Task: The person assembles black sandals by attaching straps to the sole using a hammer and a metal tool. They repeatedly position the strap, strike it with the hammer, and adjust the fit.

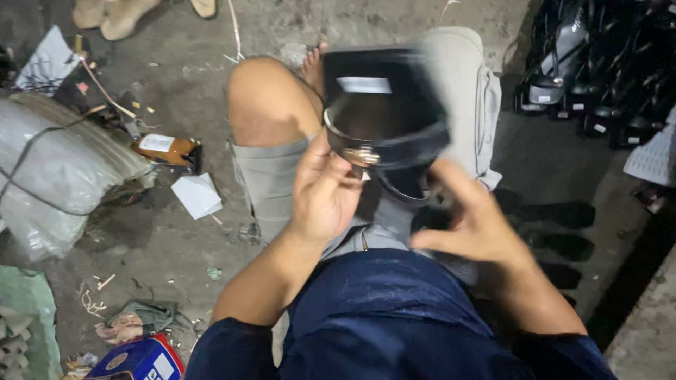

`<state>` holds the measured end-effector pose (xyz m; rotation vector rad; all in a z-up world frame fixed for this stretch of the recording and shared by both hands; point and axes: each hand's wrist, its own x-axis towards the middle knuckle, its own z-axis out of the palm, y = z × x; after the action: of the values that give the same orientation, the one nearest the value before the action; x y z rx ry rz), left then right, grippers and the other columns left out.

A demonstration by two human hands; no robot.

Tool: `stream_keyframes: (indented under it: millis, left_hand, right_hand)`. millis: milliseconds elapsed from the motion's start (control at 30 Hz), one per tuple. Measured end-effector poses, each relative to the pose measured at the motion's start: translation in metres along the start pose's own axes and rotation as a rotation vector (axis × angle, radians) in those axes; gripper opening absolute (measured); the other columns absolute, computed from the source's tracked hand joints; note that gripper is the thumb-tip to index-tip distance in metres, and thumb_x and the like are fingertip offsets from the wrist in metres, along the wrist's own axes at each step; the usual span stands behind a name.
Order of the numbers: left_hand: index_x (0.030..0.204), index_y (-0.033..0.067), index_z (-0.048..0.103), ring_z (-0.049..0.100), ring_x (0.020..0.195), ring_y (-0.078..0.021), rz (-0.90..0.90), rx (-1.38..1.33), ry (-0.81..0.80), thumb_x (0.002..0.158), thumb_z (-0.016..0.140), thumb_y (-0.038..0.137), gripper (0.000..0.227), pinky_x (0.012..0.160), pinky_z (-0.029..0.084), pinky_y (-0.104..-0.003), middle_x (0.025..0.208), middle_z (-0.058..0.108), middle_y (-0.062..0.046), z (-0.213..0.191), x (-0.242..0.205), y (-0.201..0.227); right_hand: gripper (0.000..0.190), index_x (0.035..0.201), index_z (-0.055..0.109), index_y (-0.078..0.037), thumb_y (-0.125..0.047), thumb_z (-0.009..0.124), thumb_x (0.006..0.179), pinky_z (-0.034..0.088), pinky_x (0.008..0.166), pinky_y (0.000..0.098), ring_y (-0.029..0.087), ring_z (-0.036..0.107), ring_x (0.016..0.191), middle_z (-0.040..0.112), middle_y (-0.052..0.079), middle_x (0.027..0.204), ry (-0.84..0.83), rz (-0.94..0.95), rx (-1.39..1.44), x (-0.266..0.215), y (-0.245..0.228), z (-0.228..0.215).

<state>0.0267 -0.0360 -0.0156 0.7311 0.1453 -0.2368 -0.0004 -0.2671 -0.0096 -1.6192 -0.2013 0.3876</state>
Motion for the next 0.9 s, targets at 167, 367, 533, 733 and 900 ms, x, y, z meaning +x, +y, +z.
stream_keyframes:
  millis: [167, 367, 533, 733, 900]
  left_hand:
    - [0.164, 0.0030, 0.023, 0.051, 0.143, -0.0268, 0.156, 0.129, -0.061, 0.099, 0.043, 0.003, 0.068, 0.121, 0.044, -0.042, 0.164, 0.035, -0.018, -0.004, -0.004, 0.020]
    - [0.171, 0.0104, 0.008, 0.044, 0.150, -0.0339, 0.214, 0.277, -0.133, 0.091, 0.051, 0.000, 0.092, 0.121, 0.044, -0.042, 0.173, 0.018, -0.019, -0.002, -0.014, 0.053]
    - [0.171, 0.0089, 0.008, 0.042, 0.152, -0.0351, 0.206, 0.318, -0.128, 0.095, 0.054, 0.002, 0.088, 0.123, 0.042, -0.041, 0.172, 0.020, -0.020, 0.001, -0.016, 0.056]
    - [0.170, 0.0092, 0.009, 0.044, 0.152, -0.0332, 0.210, 0.331, -0.136, 0.098, 0.055, 0.005, 0.087, 0.118, 0.046, -0.038, 0.172, 0.021, -0.020, -0.002, -0.015, 0.053]
    - [0.170, 0.0092, 0.011, 0.044, 0.152, -0.0317, 0.211, 0.350, -0.134, 0.102, 0.060, 0.013, 0.084, 0.118, 0.046, -0.037, 0.172, 0.022, -0.020, 0.000, -0.017, 0.054]
  right_hand:
    - [0.045, 0.133, 0.062, 0.001, -0.001, 0.076, 0.090, 0.055, 0.087, 0.0255, 0.021, 0.072, 0.100, 0.073, 0.014, 0.118, 0.080, -0.158, -0.210, 0.009, -0.013, 0.026]
    - [0.049, 0.131, 0.062, 0.001, 0.007, 0.070, 0.083, 0.056, 0.097, 0.0331, 0.030, 0.071, 0.116, 0.069, 0.021, 0.128, 0.084, -0.197, -0.375, 0.005, -0.032, 0.020]
    - [0.050, 0.131, 0.062, 0.000, 0.006, 0.072, 0.083, 0.056, 0.097, 0.0334, 0.029, 0.071, 0.115, 0.069, 0.020, 0.127, 0.081, -0.190, -0.406, 0.006, -0.036, 0.019]
    - [0.048, 0.132, 0.063, -0.001, 0.007, 0.072, 0.085, 0.056, 0.096, 0.0328, 0.028, 0.072, 0.116, 0.069, 0.018, 0.128, 0.099, -0.170, -0.394, 0.007, -0.031, 0.021]
    - [0.050, 0.133, 0.062, -0.001, 0.007, 0.070, 0.084, 0.057, 0.096, 0.0326, 0.029, 0.071, 0.117, 0.068, 0.019, 0.130, 0.106, -0.182, -0.377, 0.007, -0.028, 0.024]
